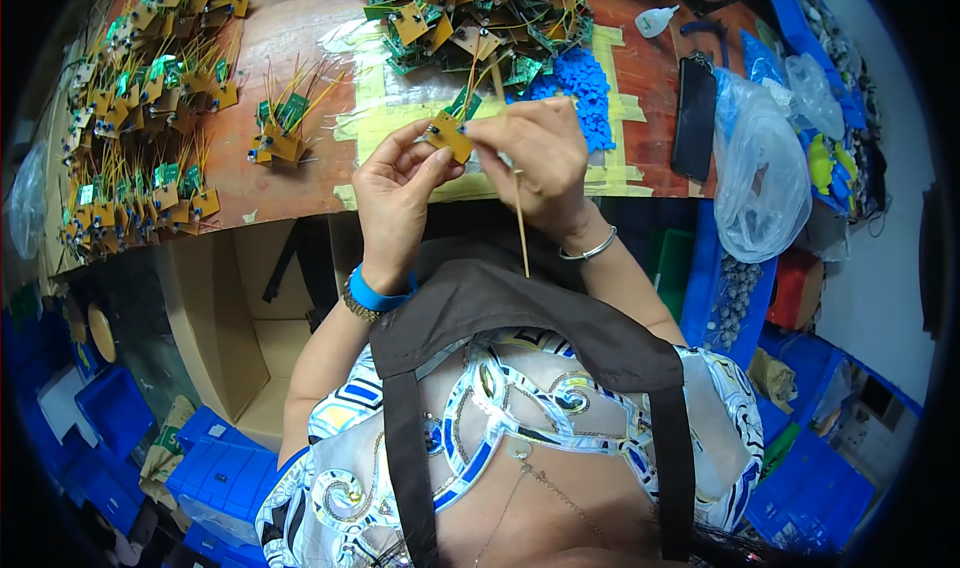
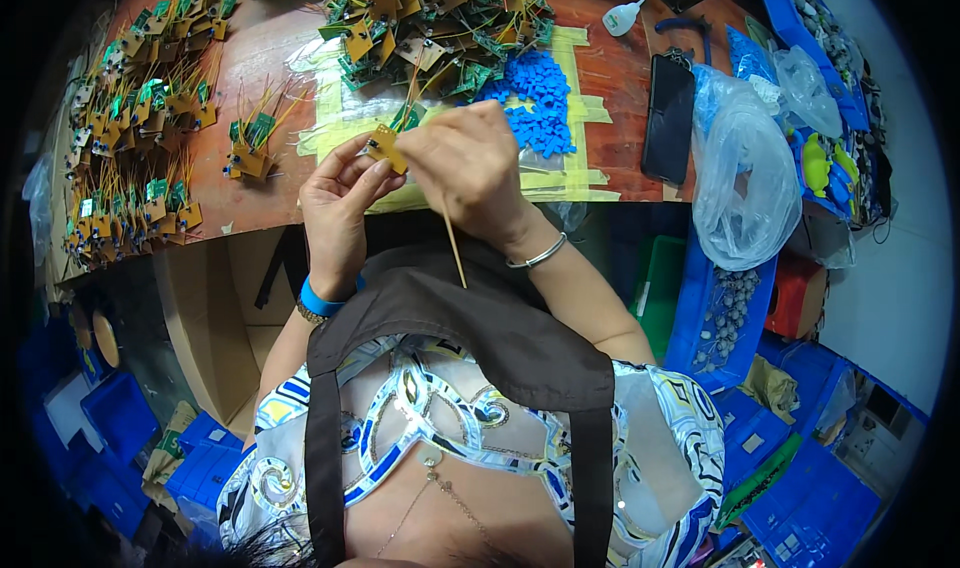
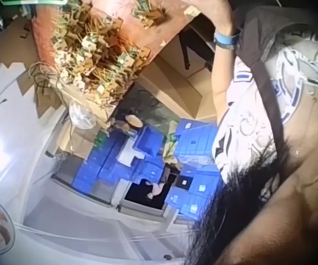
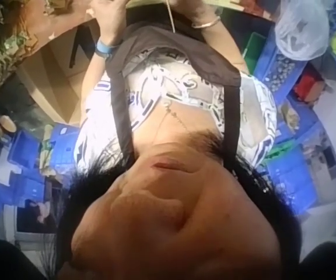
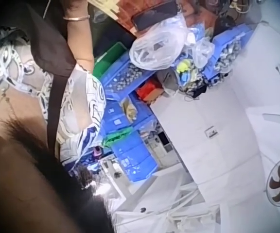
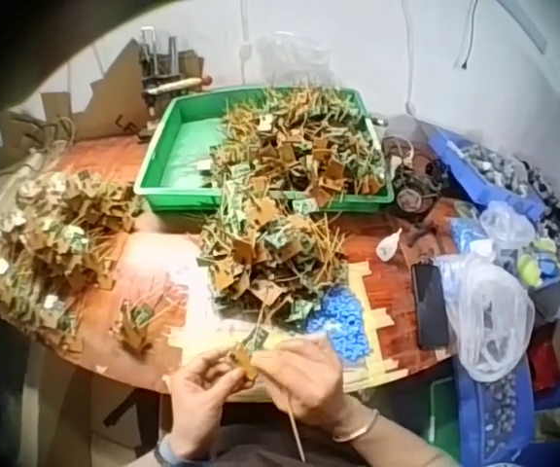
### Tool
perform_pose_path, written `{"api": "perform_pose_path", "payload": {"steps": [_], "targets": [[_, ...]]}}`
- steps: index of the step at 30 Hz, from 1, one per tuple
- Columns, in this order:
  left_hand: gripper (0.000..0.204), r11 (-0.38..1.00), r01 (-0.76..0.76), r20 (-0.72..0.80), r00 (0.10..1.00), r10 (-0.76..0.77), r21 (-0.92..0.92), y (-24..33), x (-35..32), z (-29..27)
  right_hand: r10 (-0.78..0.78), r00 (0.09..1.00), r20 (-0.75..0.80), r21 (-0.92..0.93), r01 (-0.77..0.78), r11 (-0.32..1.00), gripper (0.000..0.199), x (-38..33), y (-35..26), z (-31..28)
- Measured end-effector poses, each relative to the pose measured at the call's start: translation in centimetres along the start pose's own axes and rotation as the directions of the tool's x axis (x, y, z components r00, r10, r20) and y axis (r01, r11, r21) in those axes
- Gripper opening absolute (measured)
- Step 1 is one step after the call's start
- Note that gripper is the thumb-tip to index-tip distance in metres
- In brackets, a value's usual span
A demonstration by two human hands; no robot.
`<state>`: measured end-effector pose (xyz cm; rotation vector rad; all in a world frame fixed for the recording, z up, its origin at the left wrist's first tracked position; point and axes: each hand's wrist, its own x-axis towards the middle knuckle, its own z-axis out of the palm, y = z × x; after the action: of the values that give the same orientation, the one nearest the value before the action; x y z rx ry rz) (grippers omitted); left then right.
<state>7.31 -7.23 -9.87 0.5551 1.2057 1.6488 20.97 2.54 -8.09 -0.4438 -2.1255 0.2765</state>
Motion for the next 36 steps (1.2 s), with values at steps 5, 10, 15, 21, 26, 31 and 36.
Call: {"api": "perform_pose_path", "payload": {"steps": [5, 10, 15, 21, 26, 31, 36], "targets": [[0.033, 0.999, -0.052, -0.002, 0.999, 0.052, 0.008, 0.5, -0.1, 0.0, -0.239, 0.946, 0.219, -0.148, 0.275, 0.95, 0.025, 1.6, 0.0, -0.1], [0.031, 1.0, -0.028, 0.016, 0.999, 0.028, 0.006, 0.4, -0.3, 0.0, -0.288, 0.917, 0.277, -0.155, 0.338, 0.928, 0.025, 1.9, -0.1, 0.1], [0.032, 0.999, 0.002, 0.029, 1.0, -0.003, 0.042, 0.4, -0.3, -0.1, -0.174, 0.948, 0.265, -0.097, 0.206, 0.974, 0.022, 1.7, -0.2, 0.3], [0.033, 0.999, 0.022, 0.017, 1.0, -0.022, 0.032, 0.4, -0.3, -0.2, 0.049, 0.992, 0.12, 0.016, -0.052, 0.999, 0.022, 0.7, -0.4, 1.2], [0.034, 1.0, 0.01, 0.014, 1.0, -0.01, 0.029, 0.4, -0.3, -0.1, 0.087, 0.994, 0.064, 0.04, -0.089, 0.995, 0.026, 0.5, -0.7, 1.6], [0.034, 0.999, 0.006, 0.021, 1.0, -0.007, 0.034, 0.3, -0.3, -0.2, 0.113, 0.991, 0.077, 0.059, -0.117, 0.991, 0.03, 0.6, -0.7, 1.5], [0.034, 0.999, 0.013, 0.022, 1.0, -0.013, 0.038, 0.4, -0.3, -0.2, 0.107, 0.992, 0.071, 0.095, -0.114, 0.989, 0.03, 0.6, -0.6, 1.6]]}}
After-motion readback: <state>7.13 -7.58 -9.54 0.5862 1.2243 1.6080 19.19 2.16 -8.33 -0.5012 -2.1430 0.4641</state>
